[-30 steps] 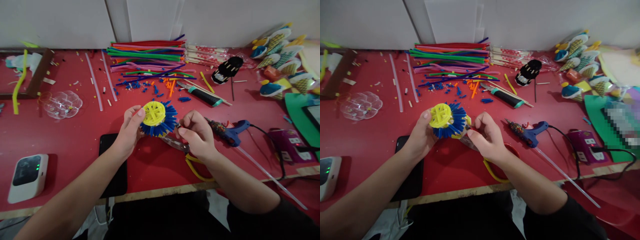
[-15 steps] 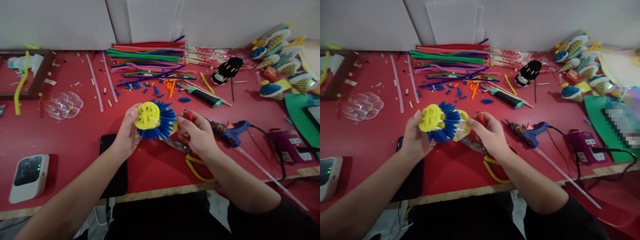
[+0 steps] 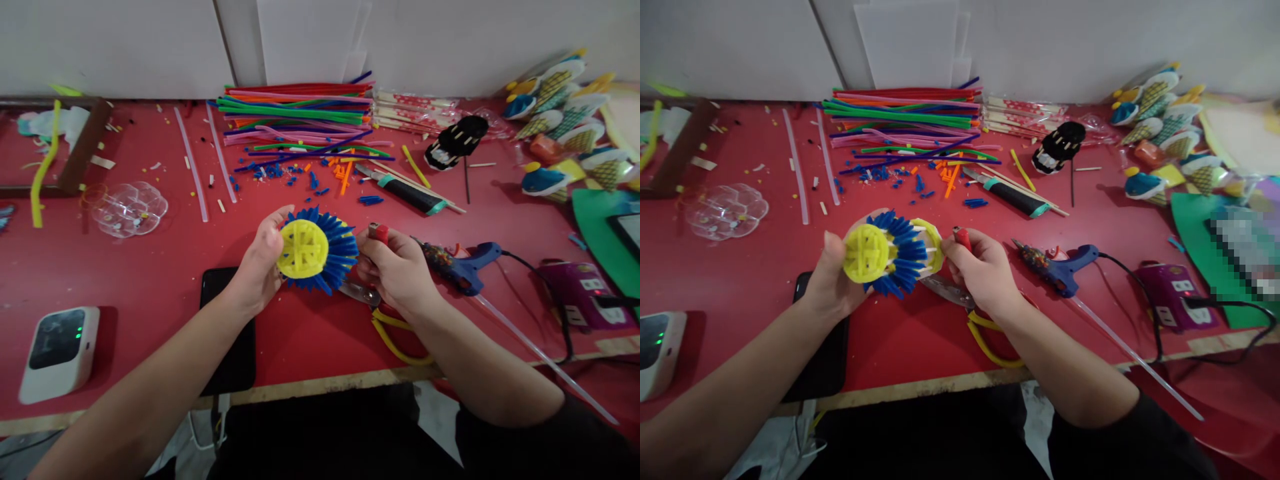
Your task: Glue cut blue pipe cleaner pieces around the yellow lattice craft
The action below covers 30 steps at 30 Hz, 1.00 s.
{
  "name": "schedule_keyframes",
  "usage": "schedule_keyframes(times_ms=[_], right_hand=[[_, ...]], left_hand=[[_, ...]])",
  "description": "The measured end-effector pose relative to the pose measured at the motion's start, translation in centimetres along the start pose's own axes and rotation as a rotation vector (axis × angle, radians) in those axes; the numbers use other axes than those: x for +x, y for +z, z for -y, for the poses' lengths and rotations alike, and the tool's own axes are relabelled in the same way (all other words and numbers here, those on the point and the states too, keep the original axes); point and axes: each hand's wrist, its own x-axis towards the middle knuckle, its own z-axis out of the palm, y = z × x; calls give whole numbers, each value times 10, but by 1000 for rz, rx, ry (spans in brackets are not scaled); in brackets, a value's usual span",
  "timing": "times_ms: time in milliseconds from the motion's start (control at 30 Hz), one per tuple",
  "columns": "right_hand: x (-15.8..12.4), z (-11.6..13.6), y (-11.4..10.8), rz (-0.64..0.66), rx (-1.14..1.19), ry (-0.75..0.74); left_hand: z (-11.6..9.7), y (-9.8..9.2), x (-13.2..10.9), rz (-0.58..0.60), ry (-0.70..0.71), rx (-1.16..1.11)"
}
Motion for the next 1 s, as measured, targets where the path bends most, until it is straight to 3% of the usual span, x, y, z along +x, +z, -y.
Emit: schedule_keyframes(times_ms=[233,433,533,667,1000], right_hand=[[0,1,0,25,6,3],[0,-1,-2,54,8,-45],[-4,-3,-7,128,31,-148],[-9,-7,-12,199,-31,-331],[-12,-12,-14,165,-292,-519]], left_hand=[[-5,4,1,56,-16,-62],[-8,6,0,-99,-67,-55],[-7,5,0,-167,-64,-52],[-4,7,1,-164,20,-70],[6,-1,8,-192,103,-49]])
